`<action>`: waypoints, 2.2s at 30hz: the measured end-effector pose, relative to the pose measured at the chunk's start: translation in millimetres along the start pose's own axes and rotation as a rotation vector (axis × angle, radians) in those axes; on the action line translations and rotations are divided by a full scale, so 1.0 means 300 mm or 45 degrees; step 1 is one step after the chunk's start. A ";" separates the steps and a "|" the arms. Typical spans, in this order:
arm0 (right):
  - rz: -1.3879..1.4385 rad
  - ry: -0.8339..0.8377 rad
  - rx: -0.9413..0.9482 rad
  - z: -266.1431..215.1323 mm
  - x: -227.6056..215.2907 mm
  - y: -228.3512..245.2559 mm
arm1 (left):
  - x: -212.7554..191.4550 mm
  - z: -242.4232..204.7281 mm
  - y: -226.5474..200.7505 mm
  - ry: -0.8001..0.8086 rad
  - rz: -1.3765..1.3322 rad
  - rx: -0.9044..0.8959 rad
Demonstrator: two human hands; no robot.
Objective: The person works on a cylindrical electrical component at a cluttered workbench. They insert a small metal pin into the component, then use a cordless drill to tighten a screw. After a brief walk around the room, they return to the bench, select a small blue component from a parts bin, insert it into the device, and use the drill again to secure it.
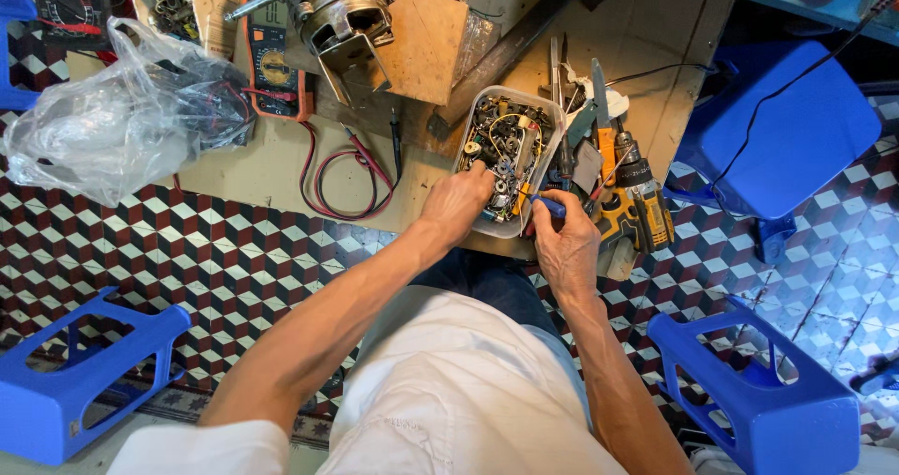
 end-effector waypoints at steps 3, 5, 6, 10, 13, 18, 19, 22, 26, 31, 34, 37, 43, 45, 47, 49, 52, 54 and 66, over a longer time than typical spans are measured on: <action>0.024 0.031 0.021 0.007 0.003 0.016 | -0.174 -0.132 -0.010 -0.270 -0.296 -0.190; 0.022 0.043 0.007 0.011 0.016 0.031 | -0.239 -0.208 0.011 -0.464 -0.542 -0.383; 0.016 0.049 -0.002 0.016 0.029 0.037 | -0.230 -0.227 0.029 -0.454 -0.660 -0.497; -0.002 0.178 -0.066 0.016 0.136 0.066 | -0.143 -0.305 0.101 -0.465 -1.192 -0.875; -0.002 0.242 -0.249 0.005 0.216 0.105 | -0.078 -0.320 0.114 -0.497 -1.388 -0.934; -0.238 0.217 -0.191 -0.002 0.208 0.063 | -0.044 -0.329 0.131 -0.501 -1.458 -0.902; -0.242 0.243 -0.076 -0.007 0.201 0.032 | -0.042 -0.328 0.133 -0.498 -1.453 -0.895; -0.098 0.168 -0.074 -0.005 0.159 0.034 | -0.038 -0.321 0.133 -0.491 -1.436 -0.905; -0.172 0.084 -0.212 0.050 0.171 0.095 | -0.065 -0.327 0.131 -0.501 -1.330 -0.900; -0.318 0.046 -0.353 0.084 0.179 0.140 | -0.094 -0.309 0.102 -0.453 -1.130 -0.829; -0.387 0.018 -0.322 0.071 0.164 0.136 | -0.147 -0.291 0.062 -0.556 -0.923 -0.623; -0.377 0.012 -0.313 0.062 0.147 0.141 | -0.144 -0.269 0.052 -0.535 -0.839 -0.612; -0.231 0.035 -0.272 0.076 0.162 0.131 | -0.085 -0.160 0.075 -0.456 -0.849 -0.736; -0.274 0.050 -0.280 0.092 0.171 0.126 | -0.068 -0.119 0.063 -0.459 -0.815 -0.722; -0.295 0.045 -0.289 0.098 0.169 0.117 | -0.035 -0.082 0.059 -0.424 -0.789 -0.743; -0.299 0.026 -0.297 0.091 0.162 0.105 | 0.023 -0.054 0.090 -0.338 -0.754 -0.900; -0.292 -0.007 -0.272 0.082 0.152 0.078 | 0.079 -0.035 0.113 -0.303 -0.700 -1.001; -0.270 -0.064 -0.300 0.071 0.141 0.076 | 0.089 -0.042 0.120 -0.350 -0.661 -0.997; -0.193 -0.025 -0.136 0.107 0.121 0.006 | 0.073 -0.043 0.099 -0.472 -0.582 -0.958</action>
Point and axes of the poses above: each hand's wrist, its own z-axis towards the middle knuckle, its own x-axis out of the palm, y = z × x, the point moved 9 cm from there along z, towards the middle knuckle, and after that the axes turned 8 degrees about -z, right-handed, at the moved point
